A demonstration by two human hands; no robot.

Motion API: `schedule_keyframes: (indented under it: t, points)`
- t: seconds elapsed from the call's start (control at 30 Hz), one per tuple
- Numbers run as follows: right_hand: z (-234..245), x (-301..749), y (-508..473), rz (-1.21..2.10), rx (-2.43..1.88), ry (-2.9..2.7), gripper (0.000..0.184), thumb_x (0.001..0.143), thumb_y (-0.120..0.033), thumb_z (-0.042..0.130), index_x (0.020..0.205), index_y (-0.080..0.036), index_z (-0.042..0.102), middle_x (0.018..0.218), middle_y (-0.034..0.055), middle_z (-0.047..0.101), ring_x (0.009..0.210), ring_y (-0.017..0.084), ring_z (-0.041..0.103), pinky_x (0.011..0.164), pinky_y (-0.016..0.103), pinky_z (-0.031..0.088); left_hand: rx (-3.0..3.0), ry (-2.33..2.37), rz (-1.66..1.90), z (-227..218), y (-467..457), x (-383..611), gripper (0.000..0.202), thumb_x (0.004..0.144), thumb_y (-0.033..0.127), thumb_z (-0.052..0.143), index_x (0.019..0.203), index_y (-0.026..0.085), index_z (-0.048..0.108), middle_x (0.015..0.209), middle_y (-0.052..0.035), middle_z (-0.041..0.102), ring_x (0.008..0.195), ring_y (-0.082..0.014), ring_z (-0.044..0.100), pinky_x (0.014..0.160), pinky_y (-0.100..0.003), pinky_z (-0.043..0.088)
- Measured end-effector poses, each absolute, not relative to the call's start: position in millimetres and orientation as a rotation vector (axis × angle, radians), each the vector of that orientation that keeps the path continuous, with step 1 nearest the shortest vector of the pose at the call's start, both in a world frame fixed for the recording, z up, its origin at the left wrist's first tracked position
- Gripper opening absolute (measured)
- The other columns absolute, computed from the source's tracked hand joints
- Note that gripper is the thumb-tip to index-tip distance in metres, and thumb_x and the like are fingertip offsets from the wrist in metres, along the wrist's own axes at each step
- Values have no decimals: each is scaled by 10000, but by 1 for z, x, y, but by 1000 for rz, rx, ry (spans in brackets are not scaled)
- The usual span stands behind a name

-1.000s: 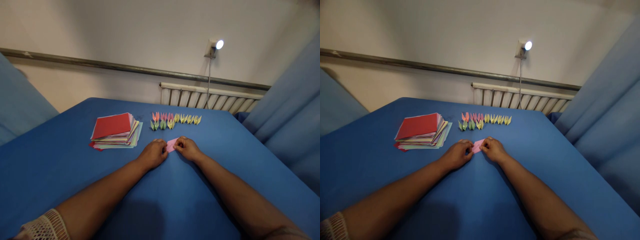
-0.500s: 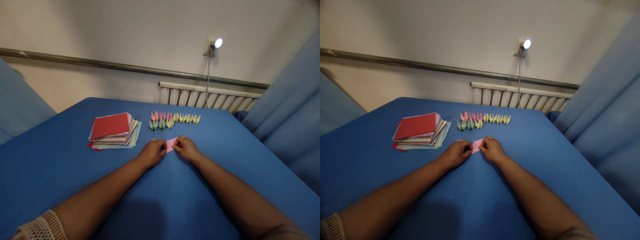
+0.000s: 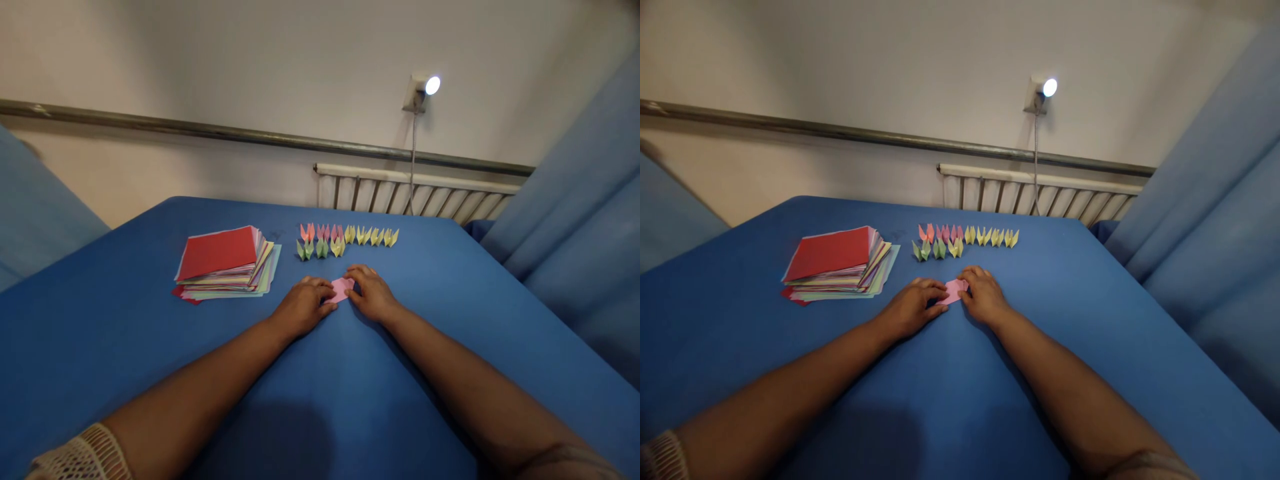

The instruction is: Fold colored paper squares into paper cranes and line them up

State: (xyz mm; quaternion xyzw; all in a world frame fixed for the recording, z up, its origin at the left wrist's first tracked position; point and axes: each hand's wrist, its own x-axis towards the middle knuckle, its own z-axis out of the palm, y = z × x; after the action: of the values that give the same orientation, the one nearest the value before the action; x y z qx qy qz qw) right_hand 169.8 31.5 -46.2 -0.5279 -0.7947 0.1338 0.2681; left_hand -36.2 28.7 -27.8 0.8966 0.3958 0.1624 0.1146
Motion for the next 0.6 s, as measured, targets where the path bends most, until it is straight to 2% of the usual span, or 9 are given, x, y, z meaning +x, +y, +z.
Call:
schedule_keyframes:
  t: [0.07,0.13,0.3,0.5,0.6]
  points:
    - [-46,172,32,350,-1373,-2221,396,849,-201,565,1242,-249,556,1346,69,520,1223,218,462,989,406,349,2633,1159,476,-27,27,-35,226,853,328,601,1030,211,679,1127,-56,662,1033,-227,565,949,-366,391]
    - [-47,173,33,380,-1343,-2280,399,872,-205,534,1265,-273,547,1359,50,524,1241,214,451,1008,421,325,2636,1178,474,-26,25,-33,204,857,307,594,1024,213,662,1064,-51,675,983,-220,574,910,-358,404]
    - [-43,175,32,366,-1353,-2301,337,884,-253,533,1218,-254,581,1270,49,579,1157,208,491,956,390,341,2685,1221,440,-20,23,-32,154,885,279,544,970,202,646,945,-49,674,874,-208,577,806,-337,418]
    - [-28,171,20,262,-1568,-2310,242,871,-324,548,1059,-207,645,1023,82,619,948,206,554,838,338,378,2836,1194,397,-17,30,-38,221,912,205,477,990,221,682,1034,-51,676,970,-216,560,874,-357,383]
    - [-20,162,10,325,-1620,-2298,184,876,-304,526,953,-190,648,958,77,634,867,180,572,771,293,387,2878,1208,355,-16,32,-39,228,917,225,468,970,207,688,991,-64,677,949,-225,557,858,-365,384]
